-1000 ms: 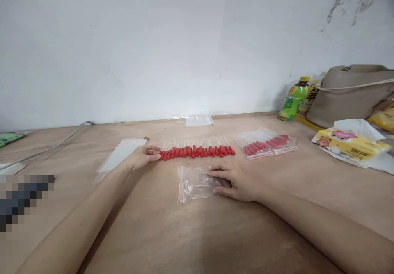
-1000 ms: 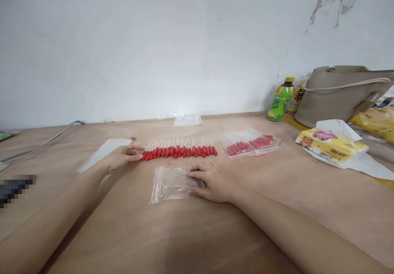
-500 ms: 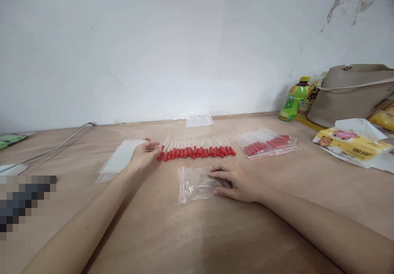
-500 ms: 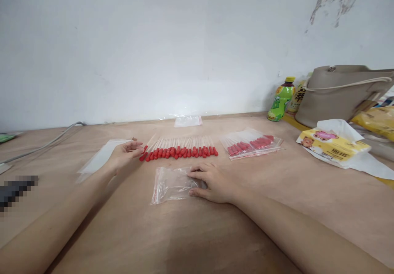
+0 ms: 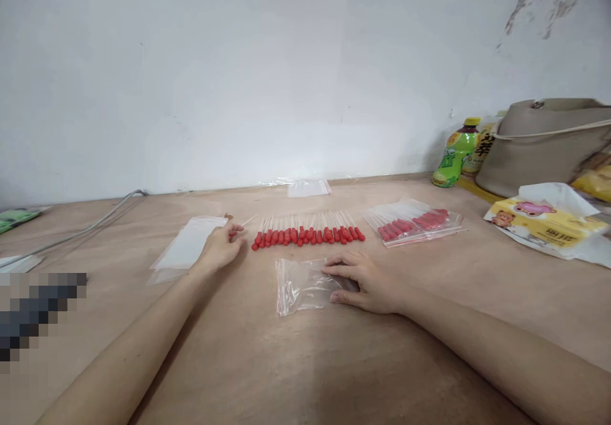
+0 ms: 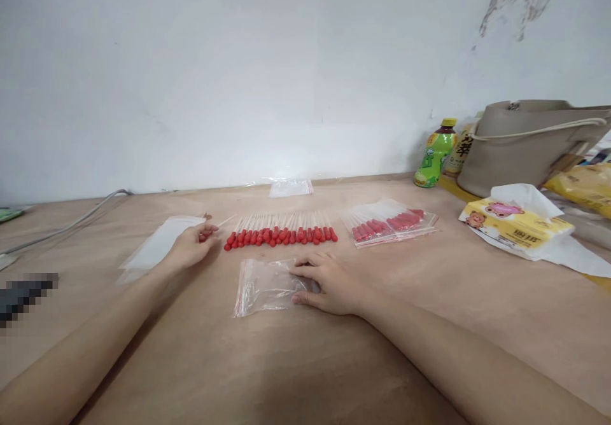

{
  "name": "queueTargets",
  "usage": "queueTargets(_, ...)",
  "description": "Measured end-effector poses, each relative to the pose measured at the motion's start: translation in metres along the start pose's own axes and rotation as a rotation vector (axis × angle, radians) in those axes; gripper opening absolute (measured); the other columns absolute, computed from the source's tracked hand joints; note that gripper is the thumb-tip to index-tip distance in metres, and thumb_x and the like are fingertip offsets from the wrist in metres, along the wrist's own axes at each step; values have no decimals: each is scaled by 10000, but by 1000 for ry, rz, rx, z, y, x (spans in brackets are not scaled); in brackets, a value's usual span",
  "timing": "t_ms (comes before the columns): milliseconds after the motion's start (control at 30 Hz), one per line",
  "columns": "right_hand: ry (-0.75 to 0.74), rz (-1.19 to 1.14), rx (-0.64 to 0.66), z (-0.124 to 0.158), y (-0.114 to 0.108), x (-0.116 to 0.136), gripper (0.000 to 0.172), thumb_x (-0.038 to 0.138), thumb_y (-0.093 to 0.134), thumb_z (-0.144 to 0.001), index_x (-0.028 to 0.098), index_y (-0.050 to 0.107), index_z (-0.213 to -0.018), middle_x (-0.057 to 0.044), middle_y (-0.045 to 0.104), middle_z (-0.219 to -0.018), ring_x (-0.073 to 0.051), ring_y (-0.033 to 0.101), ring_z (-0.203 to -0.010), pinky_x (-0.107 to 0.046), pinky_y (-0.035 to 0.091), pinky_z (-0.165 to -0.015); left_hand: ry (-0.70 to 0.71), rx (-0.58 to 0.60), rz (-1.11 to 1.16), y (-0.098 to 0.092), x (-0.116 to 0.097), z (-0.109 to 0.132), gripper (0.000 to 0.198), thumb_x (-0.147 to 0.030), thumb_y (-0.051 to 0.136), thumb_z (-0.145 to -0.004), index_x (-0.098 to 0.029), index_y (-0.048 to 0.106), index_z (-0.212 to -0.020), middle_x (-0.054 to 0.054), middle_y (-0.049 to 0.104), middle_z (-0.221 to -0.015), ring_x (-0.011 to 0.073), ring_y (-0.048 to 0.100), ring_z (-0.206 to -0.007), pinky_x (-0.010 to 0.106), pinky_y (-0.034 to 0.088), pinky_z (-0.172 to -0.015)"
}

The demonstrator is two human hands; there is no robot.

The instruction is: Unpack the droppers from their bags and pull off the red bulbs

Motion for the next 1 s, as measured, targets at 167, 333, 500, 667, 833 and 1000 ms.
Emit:
queueTargets(167, -4, 6, -3, 0, -1, 1, 483, 494, 527, -794, 250, 518, -1210, -81, 528, -1171, -219, 473, -1073, -389, 371, -930, -28, -52, -128, -7, 1, -2, 479, -315, 499, -735, -102, 485, -1164, 157, 612, -976, 279, 575, -934, 381, 426, -830)
queueTargets(333, -5, 5, -1, 0, 0, 0, 485, 494, 521, -796, 240, 518, -1210, -84, 520, -1184, -222, 468, -1079, -391, 369, -932, 12, -96, -194, -18, -11, 0, 330, -274, 464, -744, -164, 569, -1038, 107, 647, -912, 292, 565, -954, 379, 411, -832)
queueTargets(500, 3, 8, 4, 0, 1, -1, 487, 502, 523, -792, 244, 521, -1205, -78, 521, -1182, -219, 464, -1085, -390, 362, -940, -38, -148, 20, -28, -31, 10, 344, -393, 499, -729, -182, 576, -990, 45, 660, -821, 209, 610, -774, 285, 448, -697)
queueTargets(667, 10, 6, 15, 0, 1, -1, 481, 491, 527, -794, 248, 516, -1209, -69, 517, -1190, -215, 458, -1090, -386, 357, -946, -76, -129, 225, -9, -40, 17, 291, -381, 550, -666, -194, 602, -883, 6, 649, -710, 164, 595, -644, 251, 431, -604)
queueTargets(833, 16, 7, 11, 0, 1, -2, 479, 488, 530, -792, 249, 519, -1207, -68, 516, -1187, -216, 456, -1091, -386, 356, -948, -89, -145, 330, 0, -34, 19, 360, -512, 523, -695, -189, 636, -807, 24, 654, -732, 175, 598, -672, 263, 426, -630)
queueTargets(1000, 11, 6, 5, 0, 0, 0, 461, 465, 539, -794, 238, 529, -1195, -72, 524, -1176, -212, 464, -1081, -378, 361, -939, -83, -183, 389, 0, -28, 18, 351, -483, 481, -739, -177, 627, -827, 25, 650, -780, 173, 594, -734, 265, 426, -698)
Point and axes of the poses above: each hand's wrist, its own z-axis away from the middle knuckle, its own y-axis out of the palm, x = y × z, the point moved 10 cm from there along -z, towards the middle knuckle
